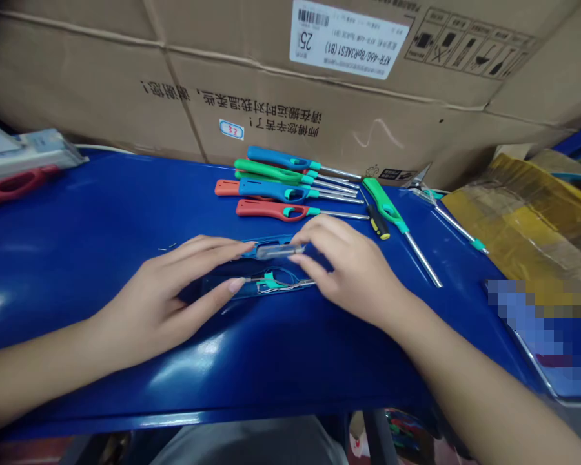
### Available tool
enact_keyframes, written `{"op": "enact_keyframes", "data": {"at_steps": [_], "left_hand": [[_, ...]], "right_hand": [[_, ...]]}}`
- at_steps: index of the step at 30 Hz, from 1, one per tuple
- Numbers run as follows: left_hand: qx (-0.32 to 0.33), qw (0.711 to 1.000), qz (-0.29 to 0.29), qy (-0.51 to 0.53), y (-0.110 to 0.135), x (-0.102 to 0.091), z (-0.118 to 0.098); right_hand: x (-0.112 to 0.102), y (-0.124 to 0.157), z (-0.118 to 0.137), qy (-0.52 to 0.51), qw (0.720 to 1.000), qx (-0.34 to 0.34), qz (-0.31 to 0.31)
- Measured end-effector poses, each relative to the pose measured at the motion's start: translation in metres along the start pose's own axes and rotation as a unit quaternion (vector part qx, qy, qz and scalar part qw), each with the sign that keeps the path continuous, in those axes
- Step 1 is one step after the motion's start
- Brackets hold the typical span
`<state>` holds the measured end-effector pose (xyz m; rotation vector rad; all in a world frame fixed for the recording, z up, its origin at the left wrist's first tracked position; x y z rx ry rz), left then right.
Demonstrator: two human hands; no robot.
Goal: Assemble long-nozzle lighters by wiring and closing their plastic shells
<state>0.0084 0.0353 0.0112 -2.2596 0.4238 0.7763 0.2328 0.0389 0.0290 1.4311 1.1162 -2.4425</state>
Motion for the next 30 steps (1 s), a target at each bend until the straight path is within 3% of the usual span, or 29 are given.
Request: {"op": "enact_keyframes", "data": {"at_steps": [5,10,14,18,25,30], "left_hand": [[-0.062,0.994,0.040,0.084,-0.003,0.005,-0.001],[-0.172,0.972,0.081,0.136,-0.008,0.001,0.011],[-0.224,0.952,0.139,0.157,-0.006,-0.002,0.017],[-0.238,0.946,0.165,0.144,-0.002,0.000,0.021],[-0.250,0.941,0.167,0.154,-0.002,0.002,0.026],[-0.245,0.941,0.171,0.157,-0.002,0.002,0.024]], "right_hand": [[0.017,0.007,0.039,-0.026,0.995,-0.080,0.056],[0.023,0.009,0.024,-0.078,0.995,0.049,0.045],[0.033,0.013,0.020,-0.096,0.987,0.063,0.116],[0.040,0.015,0.020,-0.110,0.980,0.061,0.152],[0.035,0.013,0.019,-0.157,0.979,0.066,0.110],[0.037,0.014,0.012,-0.237,0.957,0.144,0.089]]}}
Point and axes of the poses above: each hand's wrist, its own y-axis away from the middle knuckle, its own x-axis out of the palm, z = x × y, the point moved 5 cm from there along -y, towards the middle knuckle, and after that the axes turned 7 degrees about -z, right-handed, at the moved point
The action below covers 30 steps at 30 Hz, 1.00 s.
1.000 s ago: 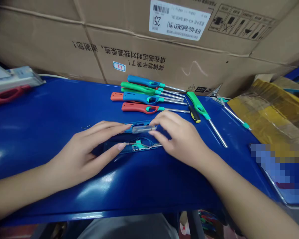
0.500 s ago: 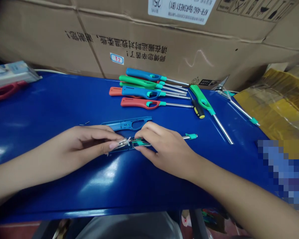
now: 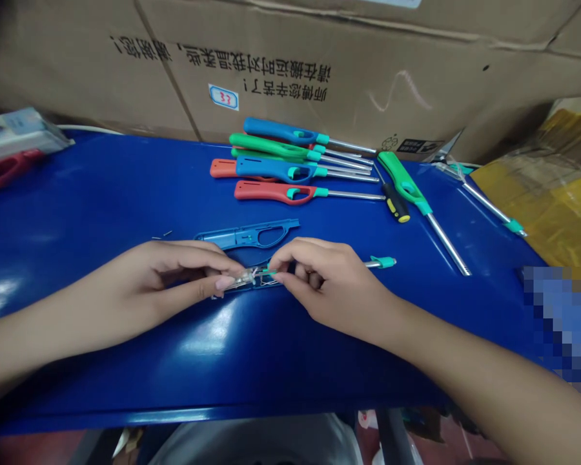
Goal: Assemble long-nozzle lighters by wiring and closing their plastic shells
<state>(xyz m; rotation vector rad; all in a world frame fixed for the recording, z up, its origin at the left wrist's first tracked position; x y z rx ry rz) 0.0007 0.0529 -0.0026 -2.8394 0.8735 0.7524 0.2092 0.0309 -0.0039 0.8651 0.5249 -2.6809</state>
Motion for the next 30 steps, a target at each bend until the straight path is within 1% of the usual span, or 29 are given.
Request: {"op": "enact_keyframes", "data": {"at_steps": [4,6,10,13,18,23,30], "left_hand": [[0.007,1.000,0.002,-0.006,-0.0018,0.0012,0.0004],[0.010,1.000,0.002,-0.003,-0.0027,0.0013,0.0005],[0.015,1.000,0.003,0.001,-0.0026,0.0011,-0.0009],[0.022,1.000,0.000,0.000,-0.0018,0.0015,-0.0026],[0.028,1.000,-0.002,-0.002,-0.0018,0.0028,-0.0022],[0.039,0.999,0.000,0.007,-0.0018,0.0033,-0.0034],[0.038,0.999,-0.002,0.001,-0.0015,0.0031,-0.0041]], "right_hand": [[0.0015,-0.0019,-0.0022,-0.071,0.997,0.008,0.011],[0.0010,-0.0028,-0.0023,-0.080,0.997,0.014,0.011],[-0.0006,-0.0041,-0.0038,-0.090,0.994,0.055,-0.004],[-0.0007,-0.0045,-0.0046,-0.089,0.993,0.075,-0.003],[0.0003,-0.0041,-0.0021,-0.084,0.995,0.048,0.015],[0.0001,-0.0039,-0.0028,-0.085,0.994,0.064,0.012],[0.0003,-0.0045,-0.0023,-0.082,0.994,0.061,0.022]]}}
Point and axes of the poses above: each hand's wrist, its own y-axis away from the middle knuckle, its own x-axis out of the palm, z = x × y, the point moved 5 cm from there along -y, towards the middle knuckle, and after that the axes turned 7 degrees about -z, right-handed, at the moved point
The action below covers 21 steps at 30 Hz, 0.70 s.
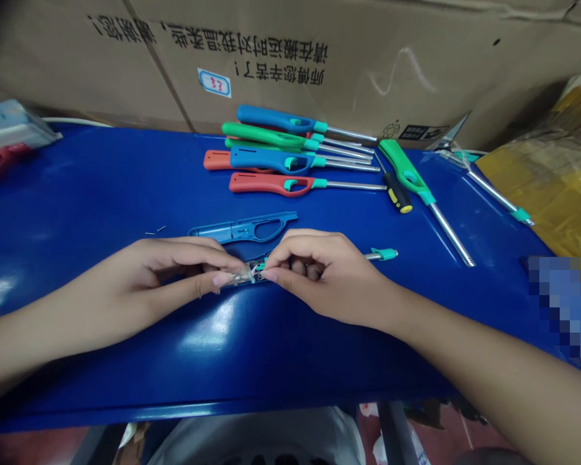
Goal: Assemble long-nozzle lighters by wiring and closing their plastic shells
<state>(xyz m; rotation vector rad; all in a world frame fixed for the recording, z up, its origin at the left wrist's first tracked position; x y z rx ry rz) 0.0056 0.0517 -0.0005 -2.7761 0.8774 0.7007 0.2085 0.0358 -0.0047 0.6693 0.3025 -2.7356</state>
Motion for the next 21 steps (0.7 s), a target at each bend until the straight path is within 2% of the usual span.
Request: {"op": "enact_keyframes", "data": {"at_steps": [12,21], "left_hand": [[-0.018,1.000,-0.008,-0.007,-0.0002,0.0043,0.0004],[-0.037,0.998,-0.041,0.002,0.0013,0.0060,0.0008]], "right_hand": [[0.0016,0.0004,0.0033,-0.001,1.000,-0.005,0.003],[0.0012,0.0005,0.0017,-0.022,1.000,0.015,-0.003]]}}
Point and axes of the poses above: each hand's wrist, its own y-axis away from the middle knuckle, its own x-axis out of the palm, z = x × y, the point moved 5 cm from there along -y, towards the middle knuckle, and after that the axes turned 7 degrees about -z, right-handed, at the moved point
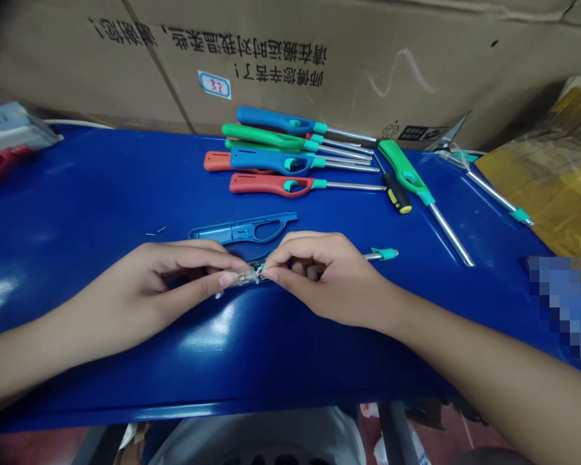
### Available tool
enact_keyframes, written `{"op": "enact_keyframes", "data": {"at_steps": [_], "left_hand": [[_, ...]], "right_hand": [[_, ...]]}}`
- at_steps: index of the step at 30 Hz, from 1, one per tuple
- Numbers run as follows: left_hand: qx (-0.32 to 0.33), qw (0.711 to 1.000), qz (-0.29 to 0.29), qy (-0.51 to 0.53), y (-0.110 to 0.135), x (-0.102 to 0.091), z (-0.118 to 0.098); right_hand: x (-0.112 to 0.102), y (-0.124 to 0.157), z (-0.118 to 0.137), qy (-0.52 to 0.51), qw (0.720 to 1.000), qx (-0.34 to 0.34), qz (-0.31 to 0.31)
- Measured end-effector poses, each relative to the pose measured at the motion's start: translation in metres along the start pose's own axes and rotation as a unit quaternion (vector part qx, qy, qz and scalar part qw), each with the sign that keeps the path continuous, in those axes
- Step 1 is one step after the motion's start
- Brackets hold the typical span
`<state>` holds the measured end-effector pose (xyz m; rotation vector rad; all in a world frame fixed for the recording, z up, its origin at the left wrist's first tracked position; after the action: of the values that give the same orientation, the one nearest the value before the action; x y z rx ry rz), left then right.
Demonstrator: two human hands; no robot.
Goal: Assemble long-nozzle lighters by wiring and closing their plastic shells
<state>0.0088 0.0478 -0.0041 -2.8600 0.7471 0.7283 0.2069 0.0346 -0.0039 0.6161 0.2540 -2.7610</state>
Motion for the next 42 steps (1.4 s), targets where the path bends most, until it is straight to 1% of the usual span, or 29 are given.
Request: {"op": "enact_keyframes", "data": {"at_steps": [8,15,19,23,25,30,36,40,42], "left_hand": [[0.002,1.000,-0.022,0.005,0.001,0.001,-0.002],[0.009,0.999,-0.025,0.022,0.001,0.004,-0.002],[0.016,0.999,-0.031,0.026,0.000,0.003,-0.004],[0.016,0.999,-0.032,0.021,0.000,0.001,-0.004],[0.008,0.999,-0.031,0.028,-0.001,0.000,-0.001],[0.004,0.998,-0.034,0.044,-0.002,0.001,0.003],[0.014,0.999,-0.031,0.031,-0.001,0.002,0.001],[0.023,1.000,-0.016,-0.011,-0.001,-0.001,-0.001],[0.019,0.999,-0.009,-0.047,0.001,-0.005,0.000]], "right_hand": [[0.002,0.000,-0.001,-0.020,1.000,0.007,-0.006],[0.002,0.000,0.001,-0.029,1.000,0.012,0.001],[0.000,0.000,-0.001,-0.046,0.998,0.039,-0.001],[0.000,0.001,-0.007,-0.095,0.992,0.086,0.023],[-0.001,0.001,-0.009,-0.101,0.990,0.098,0.028],[0.001,0.000,-0.007,-0.077,0.993,0.091,0.011],[0.004,-0.001,-0.005,-0.046,0.996,0.075,0.011],[0.001,0.000,-0.003,-0.027,0.998,0.048,0.010],[-0.001,0.000,-0.004,-0.038,0.997,0.064,0.003]]}}
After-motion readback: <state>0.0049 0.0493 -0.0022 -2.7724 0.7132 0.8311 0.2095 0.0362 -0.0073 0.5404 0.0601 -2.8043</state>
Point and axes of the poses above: each hand's wrist, its own y-axis away from the middle knuckle, its own x-axis out of the palm, z = x × y, the point moved 5 cm from there along -y, towards the middle knuckle, and after that the axes turned 7 degrees about -z, right-handed, at the moved point
